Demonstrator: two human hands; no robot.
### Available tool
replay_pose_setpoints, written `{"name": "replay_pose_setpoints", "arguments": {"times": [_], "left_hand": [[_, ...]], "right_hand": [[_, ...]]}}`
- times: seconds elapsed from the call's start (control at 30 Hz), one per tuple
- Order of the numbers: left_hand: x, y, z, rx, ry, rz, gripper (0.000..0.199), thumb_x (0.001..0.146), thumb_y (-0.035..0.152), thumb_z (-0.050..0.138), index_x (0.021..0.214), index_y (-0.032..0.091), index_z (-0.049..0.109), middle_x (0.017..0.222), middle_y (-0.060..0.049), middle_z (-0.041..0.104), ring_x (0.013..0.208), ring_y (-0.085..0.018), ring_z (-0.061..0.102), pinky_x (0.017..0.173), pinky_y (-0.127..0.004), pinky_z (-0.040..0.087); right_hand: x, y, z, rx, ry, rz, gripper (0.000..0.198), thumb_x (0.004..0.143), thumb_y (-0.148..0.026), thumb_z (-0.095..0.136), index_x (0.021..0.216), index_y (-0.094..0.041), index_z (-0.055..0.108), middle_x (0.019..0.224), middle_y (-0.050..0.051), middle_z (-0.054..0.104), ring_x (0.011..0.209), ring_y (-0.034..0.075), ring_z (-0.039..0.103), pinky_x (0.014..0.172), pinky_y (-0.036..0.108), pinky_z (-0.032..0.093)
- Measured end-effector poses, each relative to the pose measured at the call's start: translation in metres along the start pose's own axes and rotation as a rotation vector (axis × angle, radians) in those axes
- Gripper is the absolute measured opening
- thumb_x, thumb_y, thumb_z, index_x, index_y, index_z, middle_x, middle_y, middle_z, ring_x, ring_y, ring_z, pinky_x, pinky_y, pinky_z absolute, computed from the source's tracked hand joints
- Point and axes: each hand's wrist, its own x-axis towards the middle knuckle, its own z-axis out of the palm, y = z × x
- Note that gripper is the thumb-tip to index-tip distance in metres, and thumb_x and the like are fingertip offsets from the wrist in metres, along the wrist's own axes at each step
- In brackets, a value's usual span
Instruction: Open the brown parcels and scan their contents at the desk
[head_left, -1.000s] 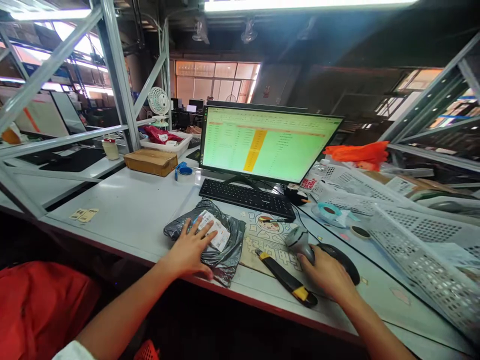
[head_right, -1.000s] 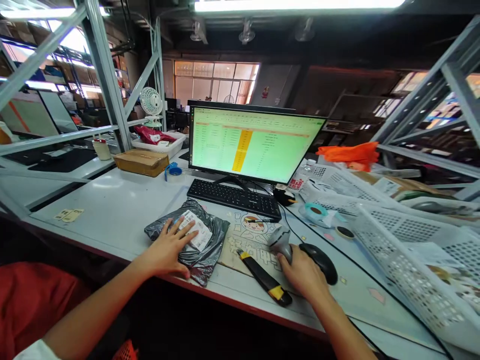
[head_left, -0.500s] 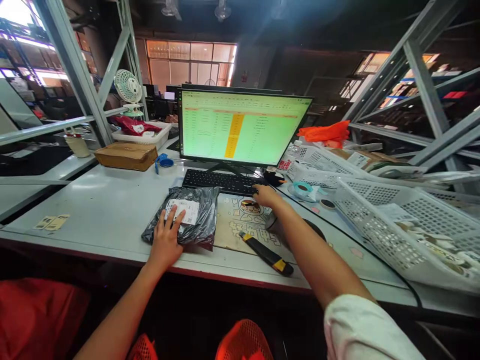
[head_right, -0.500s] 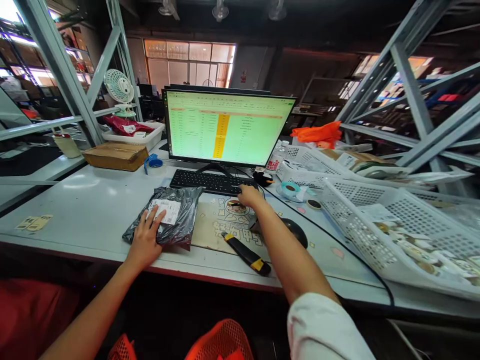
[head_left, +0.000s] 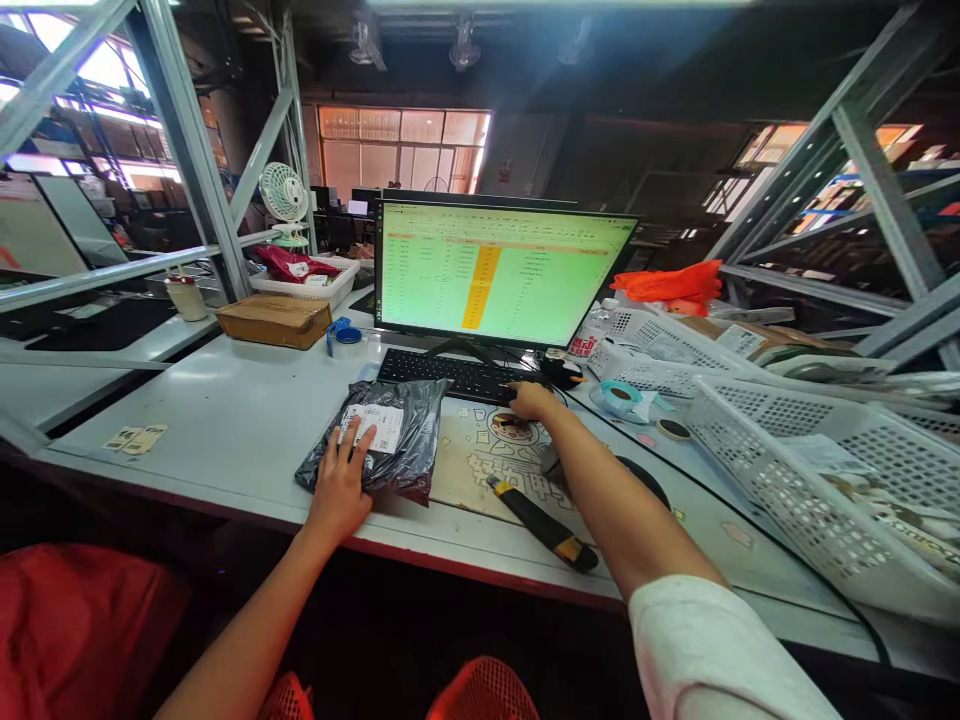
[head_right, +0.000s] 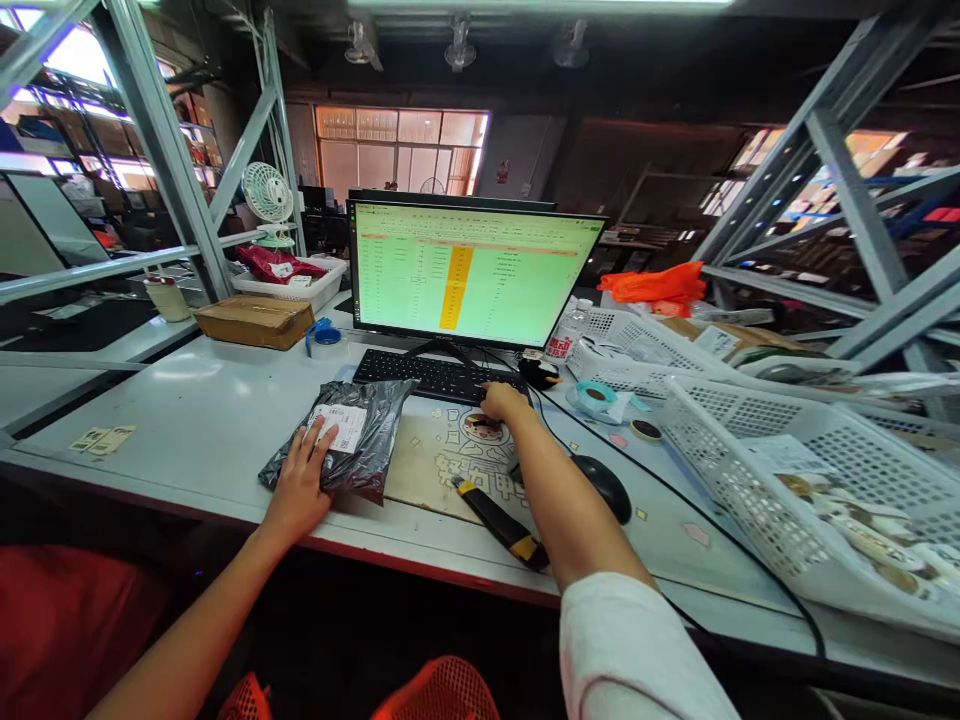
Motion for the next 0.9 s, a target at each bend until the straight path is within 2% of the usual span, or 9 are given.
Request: {"name": "replay_pose_setpoints", "arguments": {"times": [0.17, 0.23, 0.33, 0.4, 0.5, 0.57, 0.67, 0.8, 0.9], "left_hand": [[-0.002, 0.001, 0.000, -0.004, 0.007, -0.003, 0.108, 0.068, -0.005, 0.053, 0.166, 0.032, 0.025, 0.175, -0.004, 0.020, 0.160, -0.041, 0.020, 0.126, -0.065, 0.033], [-0.002, 0.002, -0.001, -0.027, 0.020, -0.001, 0.102, 0.070, -0.005, 0.053, 0.164, 0.029, 0.030, 0.175, -0.005, 0.022, 0.160, -0.040, 0.019, 0.128, -0.064, 0.030], [-0.001, 0.000, -0.006, -0.159, 0.093, -0.007, 0.088, 0.079, 0.000, 0.051, 0.162, 0.025, 0.035, 0.173, -0.007, 0.027, 0.160, -0.033, 0.025, 0.131, -0.055, 0.029], [0.000, -0.009, -0.011, -0.307, 0.209, -0.114, 0.070, 0.089, 0.012, 0.052, 0.158, 0.022, 0.042, 0.166, -0.010, 0.042, 0.155, -0.029, 0.038, 0.129, -0.047, 0.035], [0.004, -0.031, -0.018, -0.531, 0.424, -0.518, 0.049, 0.098, 0.045, 0.051, 0.130, 0.012, 0.067, 0.132, -0.018, 0.071, 0.134, -0.035, 0.061, 0.117, -0.047, 0.048], [0.009, -0.046, -0.020, -0.675, 0.504, -0.752, 0.056, 0.098, 0.058, 0.048, 0.112, 0.010, 0.073, 0.117, -0.020, 0.075, 0.125, -0.038, 0.066, 0.114, -0.050, 0.050], [0.017, -0.057, -0.018, -0.849, 0.467, -0.890, 0.053, 0.097, 0.056, 0.056, 0.116, 0.009, 0.072, 0.127, -0.019, 0.073, 0.131, -0.036, 0.063, 0.119, -0.049, 0.045], [0.020, -0.058, -0.010, -0.911, 0.210, -0.804, 0.048, 0.097, 0.051, 0.061, 0.120, 0.011, 0.073, 0.130, -0.017, 0.073, 0.138, -0.033, 0.059, 0.125, -0.046, 0.038], [0.016, -0.060, -0.007, -0.906, 0.157, -0.758, 0.049, 0.099, 0.053, 0.059, 0.119, 0.011, 0.074, 0.125, -0.016, 0.075, 0.137, -0.033, 0.060, 0.124, -0.046, 0.040]], "right_hand": [[-0.012, 0.002, 0.006, 0.026, 0.014, 0.042, 0.052, 0.095, -0.047, 0.072, 0.132, -0.011, 0.066, 0.132, 0.018, 0.068, 0.120, 0.029, 0.067, 0.103, 0.049, 0.053], [-0.017, 0.004, 0.005, 0.057, 0.037, 0.019, 0.051, 0.091, -0.042, 0.076, 0.129, -0.010, 0.069, 0.128, 0.020, 0.070, 0.117, 0.031, 0.068, 0.100, 0.045, 0.054], [-0.029, 0.018, -0.009, 0.113, 0.157, -0.026, 0.045, 0.094, -0.030, 0.065, 0.135, -0.012, 0.068, 0.129, 0.019, 0.071, 0.119, 0.030, 0.067, 0.100, 0.038, 0.051], [-0.044, 0.039, -0.021, 0.143, 0.260, -0.013, 0.050, 0.096, -0.026, 0.055, 0.144, -0.013, 0.063, 0.131, 0.019, 0.070, 0.119, 0.031, 0.067, 0.101, 0.038, 0.051], [-0.080, 0.087, -0.021, 0.168, 0.368, 0.021, 0.054, 0.095, -0.027, 0.049, 0.145, -0.008, 0.060, 0.129, 0.021, 0.070, 0.119, 0.033, 0.067, 0.105, 0.043, 0.050], [-0.104, 0.122, -0.002, 0.187, 0.411, 0.011, 0.054, 0.094, -0.031, 0.051, 0.141, -0.007, 0.063, 0.135, 0.021, 0.066, 0.127, 0.033, 0.063, 0.112, 0.045, 0.047], [-0.126, 0.166, 0.047, 0.314, 0.472, -0.005, 0.058, 0.089, -0.044, 0.053, 0.134, -0.011, 0.067, 0.140, 0.019, 0.065, 0.136, 0.035, 0.057, 0.118, 0.049, 0.043], [-0.124, 0.194, 0.102, 0.506, 0.579, -0.019, 0.070, 0.082, -0.066, 0.053, 0.128, -0.016, 0.070, 0.133, 0.016, 0.069, 0.130, 0.036, 0.061, 0.116, 0.052, 0.046], [-0.116, 0.201, 0.117, 0.546, 0.647, -0.050, 0.074, 0.077, -0.072, 0.056, 0.125, -0.018, 0.071, 0.131, 0.015, 0.070, 0.126, 0.036, 0.064, 0.115, 0.052, 0.047]]}}
